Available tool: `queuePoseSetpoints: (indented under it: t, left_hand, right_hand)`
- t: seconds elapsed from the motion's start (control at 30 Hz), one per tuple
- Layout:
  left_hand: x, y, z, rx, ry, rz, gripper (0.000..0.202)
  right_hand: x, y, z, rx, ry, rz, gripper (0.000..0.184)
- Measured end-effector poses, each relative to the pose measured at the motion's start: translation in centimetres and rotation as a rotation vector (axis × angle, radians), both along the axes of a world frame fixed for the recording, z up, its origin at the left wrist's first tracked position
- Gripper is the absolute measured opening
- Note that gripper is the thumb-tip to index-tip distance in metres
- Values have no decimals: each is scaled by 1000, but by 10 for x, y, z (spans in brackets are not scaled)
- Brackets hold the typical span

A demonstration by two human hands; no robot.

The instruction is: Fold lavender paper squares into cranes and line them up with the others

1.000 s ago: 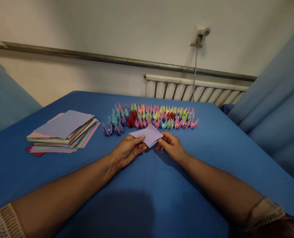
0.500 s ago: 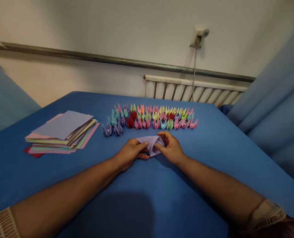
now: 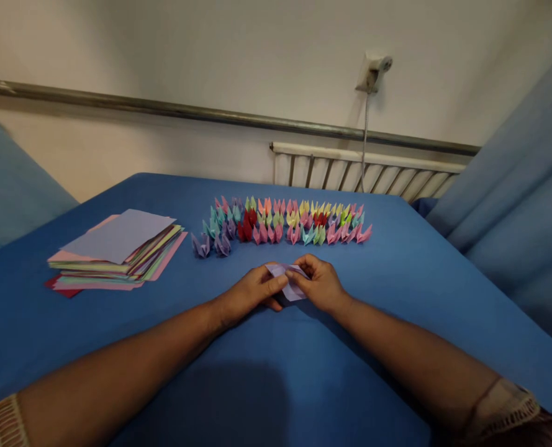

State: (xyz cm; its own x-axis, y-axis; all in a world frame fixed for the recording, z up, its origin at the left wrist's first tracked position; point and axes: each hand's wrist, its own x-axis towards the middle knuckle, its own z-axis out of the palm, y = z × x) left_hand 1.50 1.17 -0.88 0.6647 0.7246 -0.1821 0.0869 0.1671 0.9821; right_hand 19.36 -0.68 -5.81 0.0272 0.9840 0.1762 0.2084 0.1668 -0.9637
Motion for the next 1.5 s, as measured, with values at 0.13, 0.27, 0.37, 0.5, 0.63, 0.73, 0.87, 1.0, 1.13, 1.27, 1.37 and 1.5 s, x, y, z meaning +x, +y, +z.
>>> queuePoseSetpoints:
  t: [0.13,0.27,0.37,0.5,0.63,0.73,0.87,1.0,1.13,1.27,1.37,1.5]
  left_hand:
    - [4,1,-6,93,64,162,42]
    - [4,5,-10,77,64,242,29]
    - [3,7,-11,43,49,254,29]
    - [3,6,-10,76,67,225,30]
    - [2,5,-8,132,94,175,34]
    - [1,5,-6,148,113,174,39]
    - [-1,6,-3,173,154,215,42]
    - [1,7,-4,186,92,184,37]
    - [3,8,-6,179,78,275,30]
    - [2,8,-4,148,84,275,31]
    - [2,7,-2,171,103,275,33]
    - [3,6,-1,183,104,282,29]
  right_hand:
    - [-1,0,-2,14,-1,15,20]
    - [-1,-2,3,1,32,52,22]
    - [2,-7,12,20,7,97,25]
    - [6,-8,20,33,-20,93,30]
    - [3,-2,16,-46,128,61,33]
    - [0,1,10,-64,208,87,34]
    - [-1,1,6,-48,188,79,31]
    - [0,-3,7,10,116,80,26]
    - [-1,-5,7,14,73,92,23]
    - [-2,-4,3,-25,115,143,22]
    - [-3,-3,2,-41,116,161,23]
    - [-3,-3,3,-30,116,148,21]
